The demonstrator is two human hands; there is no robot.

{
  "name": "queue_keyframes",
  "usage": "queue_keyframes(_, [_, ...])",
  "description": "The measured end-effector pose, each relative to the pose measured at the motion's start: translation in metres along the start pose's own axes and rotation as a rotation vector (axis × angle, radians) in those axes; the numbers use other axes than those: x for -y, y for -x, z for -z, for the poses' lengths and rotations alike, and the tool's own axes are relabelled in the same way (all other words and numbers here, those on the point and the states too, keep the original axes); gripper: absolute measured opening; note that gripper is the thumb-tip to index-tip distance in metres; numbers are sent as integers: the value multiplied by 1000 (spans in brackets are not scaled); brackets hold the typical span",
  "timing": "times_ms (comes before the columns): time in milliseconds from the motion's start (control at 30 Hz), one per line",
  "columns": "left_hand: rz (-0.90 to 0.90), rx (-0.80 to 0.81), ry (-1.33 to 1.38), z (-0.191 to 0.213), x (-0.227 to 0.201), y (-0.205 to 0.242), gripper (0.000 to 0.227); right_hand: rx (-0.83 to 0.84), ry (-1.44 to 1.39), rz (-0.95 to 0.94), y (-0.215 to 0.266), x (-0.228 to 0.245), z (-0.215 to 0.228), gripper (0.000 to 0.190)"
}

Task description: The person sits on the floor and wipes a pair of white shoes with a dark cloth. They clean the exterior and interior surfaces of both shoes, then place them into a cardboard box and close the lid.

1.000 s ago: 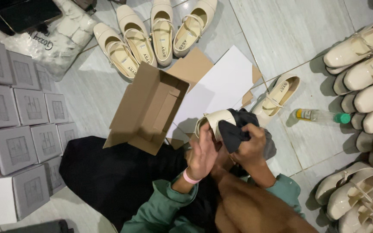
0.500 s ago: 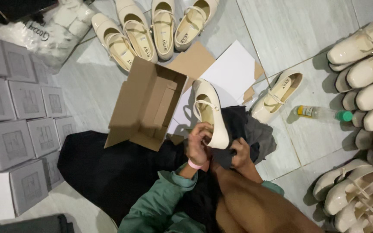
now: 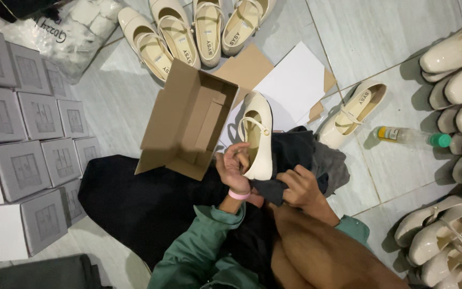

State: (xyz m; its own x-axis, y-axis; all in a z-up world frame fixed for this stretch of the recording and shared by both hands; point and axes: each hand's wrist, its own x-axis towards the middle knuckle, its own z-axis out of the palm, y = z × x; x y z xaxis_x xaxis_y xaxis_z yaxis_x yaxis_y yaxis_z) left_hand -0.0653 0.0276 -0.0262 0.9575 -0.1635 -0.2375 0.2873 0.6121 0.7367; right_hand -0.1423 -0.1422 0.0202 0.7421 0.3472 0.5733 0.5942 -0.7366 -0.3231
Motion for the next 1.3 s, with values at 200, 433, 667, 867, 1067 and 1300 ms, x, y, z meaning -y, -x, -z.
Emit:
queue_keyframes(200, [6, -73, 101, -5, -1, 0, 77, 43, 77, -212, -4, -15, 13, 36])
queue_keyframes(433, [8, -91, 85, 1, -9, -5, 76, 216, -148, -93, -9, -20, 11, 44])
queue_keyframes(667, [66, 45, 218, 11, -17, -10, 74, 272, 33, -371, -23, -39, 6, 42])
queue_keyframes(867, [122, -7, 317, 22, -23, -18, 73, 365, -167, -95, -34, -23, 0, 32])
queue_keyframes(1067, [196, -45, 364, 36, -21, -16, 72, 370, 80, -331, -46, -33, -13, 34])
queue_keyframes(1300, [145, -50, 380, 42, -15, -21, 68, 247, -42, -408, -49, -36, -16, 33])
